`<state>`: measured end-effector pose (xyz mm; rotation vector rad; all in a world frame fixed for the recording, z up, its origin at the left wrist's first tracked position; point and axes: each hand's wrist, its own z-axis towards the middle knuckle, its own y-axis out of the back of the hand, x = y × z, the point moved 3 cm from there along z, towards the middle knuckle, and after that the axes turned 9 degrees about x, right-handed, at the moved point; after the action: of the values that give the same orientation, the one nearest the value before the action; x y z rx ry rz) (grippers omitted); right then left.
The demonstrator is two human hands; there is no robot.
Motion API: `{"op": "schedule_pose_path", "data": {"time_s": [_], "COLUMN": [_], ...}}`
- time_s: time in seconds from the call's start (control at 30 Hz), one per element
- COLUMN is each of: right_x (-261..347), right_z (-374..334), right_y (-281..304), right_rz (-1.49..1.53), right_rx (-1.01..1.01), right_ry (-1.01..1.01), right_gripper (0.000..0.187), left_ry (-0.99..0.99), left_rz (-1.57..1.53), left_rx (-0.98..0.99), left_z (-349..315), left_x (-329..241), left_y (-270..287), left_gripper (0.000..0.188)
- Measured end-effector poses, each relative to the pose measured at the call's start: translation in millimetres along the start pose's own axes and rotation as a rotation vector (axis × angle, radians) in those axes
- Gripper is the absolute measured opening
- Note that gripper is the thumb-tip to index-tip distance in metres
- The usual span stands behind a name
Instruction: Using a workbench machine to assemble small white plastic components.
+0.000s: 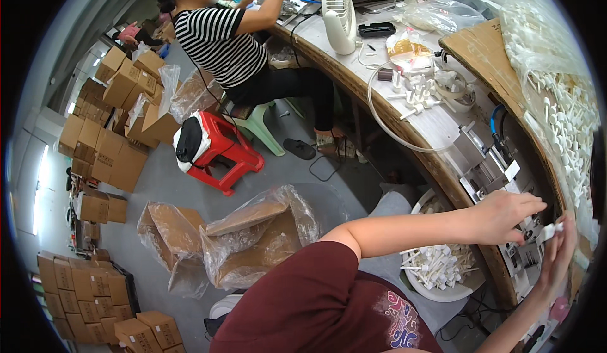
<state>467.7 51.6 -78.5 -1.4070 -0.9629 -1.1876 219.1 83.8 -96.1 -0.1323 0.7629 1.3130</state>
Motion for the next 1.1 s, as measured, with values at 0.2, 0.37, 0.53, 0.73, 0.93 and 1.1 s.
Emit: {"op": "schedule_pose_path", "data": {"time_s": [0.2,0.37,0.53,0.73,0.93,1.1], "right_x": [-12.7,-22.1,-22.5,-35.8,-39.4,-24.6], "right_z": [-33.5,-36.1,-42.6,-56.4,-64.6,-77.9], "right_y": [-70.3,-71.4,-66.2,-8.9,26.9,6.5], "right_rz": [0.064,0.122,0.155,0.278,0.454,0.450], "right_rx": [0.185,0.180,-0.033,-0.051,0.138,0.180], "right_ry": [-0.040,-0.029,0.013,0.128,0.259,0.381], "right_gripper": [0.018,0.020,0.027,0.019,0.040,0.059], "left_ry": [-0.075,0.075,0.176,0.221,0.107,0.001], "left_rz": [-0.095,-0.389,-0.404,-0.331,-0.081,0.272], "left_rx": [0.124,0.181,0.145,0.184,0.108,0.200], "left_z": [-0.2,-7.7,-14.4,-22.2,-33.9,-29.6], "left_x": [-13.1,-26.9,-26.0,-18.2,-6.4,3.7], "left_y": [8.7,26.9,31.6,25.8,9.2,-1.5], "left_gripper": [0.032,0.032,0.029,0.027,0.027,0.020]}}
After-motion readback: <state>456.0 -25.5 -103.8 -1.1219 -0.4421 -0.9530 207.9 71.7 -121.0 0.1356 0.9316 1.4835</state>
